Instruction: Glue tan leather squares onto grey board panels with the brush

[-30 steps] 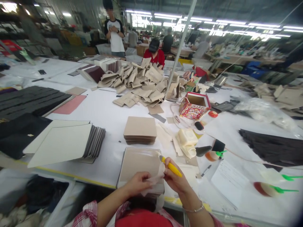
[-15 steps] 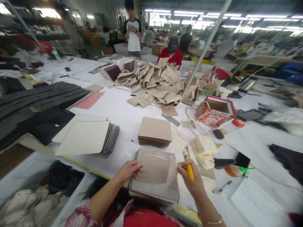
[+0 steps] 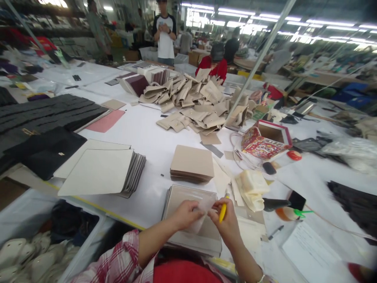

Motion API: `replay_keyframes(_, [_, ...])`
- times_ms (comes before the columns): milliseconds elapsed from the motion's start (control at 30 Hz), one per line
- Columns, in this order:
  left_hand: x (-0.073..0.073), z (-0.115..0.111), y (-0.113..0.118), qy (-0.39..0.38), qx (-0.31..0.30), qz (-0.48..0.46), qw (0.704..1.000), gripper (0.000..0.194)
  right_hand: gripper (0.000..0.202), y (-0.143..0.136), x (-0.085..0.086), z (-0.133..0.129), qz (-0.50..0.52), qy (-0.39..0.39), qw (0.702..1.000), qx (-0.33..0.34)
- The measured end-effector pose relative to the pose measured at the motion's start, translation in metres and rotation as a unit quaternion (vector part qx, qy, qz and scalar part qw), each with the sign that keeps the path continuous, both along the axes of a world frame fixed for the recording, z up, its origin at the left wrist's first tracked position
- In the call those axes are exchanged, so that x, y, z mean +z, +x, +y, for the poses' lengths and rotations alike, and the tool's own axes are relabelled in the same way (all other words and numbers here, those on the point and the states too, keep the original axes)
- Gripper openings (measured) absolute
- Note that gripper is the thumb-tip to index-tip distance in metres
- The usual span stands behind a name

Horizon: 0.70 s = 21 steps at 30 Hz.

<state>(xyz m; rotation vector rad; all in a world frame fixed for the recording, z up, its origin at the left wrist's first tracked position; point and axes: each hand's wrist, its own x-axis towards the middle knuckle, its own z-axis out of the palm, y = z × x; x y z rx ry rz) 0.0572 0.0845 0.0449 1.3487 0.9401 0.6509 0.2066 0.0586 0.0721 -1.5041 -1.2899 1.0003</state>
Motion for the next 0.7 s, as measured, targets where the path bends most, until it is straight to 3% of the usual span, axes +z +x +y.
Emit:
replay_keyframes(133, [-0.006, -0.001, -0.01, 0.021, -0.033, 0.107, 0.993, 0.025, 0.033, 0.011, -0.006, -0.001, -0.192, -0.002, 0.981, 0.034])
replay_keyframes(267, [-0.018, 0.004, -0.035, -0.053, -0.028, 0.1, 0.993, 0.02, 0.021, 0.023, -0.017, 0.007, -0.228, 0.003, 0.974, 0.003])
replay_keyframes(400, [-0.03, 0.014, -0.066, -0.14, 0.059, 0.065, 0.986, 0.022, 0.024, 0.035, -0.036, 0.019, -0.211, -0.01, 0.976, -0.051])
replay_keyframes(500, [-0.039, 0.023, -0.076, -0.162, 0.138, 0.072, 0.974, 0.023, 0.027, 0.037, -0.052, 0.025, -0.245, 0.003, 0.967, -0.069])
replay_keyframes(600, [-0.051, 0.033, -0.073, -0.11, 0.208, 0.14, 0.962, 0.022, 0.028, 0.034, -0.065, 0.028, -0.281, 0.028, 0.957, -0.072])
replay_keyframes(700, [-0.061, 0.043, -0.069, -0.021, 0.24, 0.228, 0.943, 0.025, 0.027, 0.033, -0.073, 0.03, -0.322, 0.042, 0.944, -0.065])
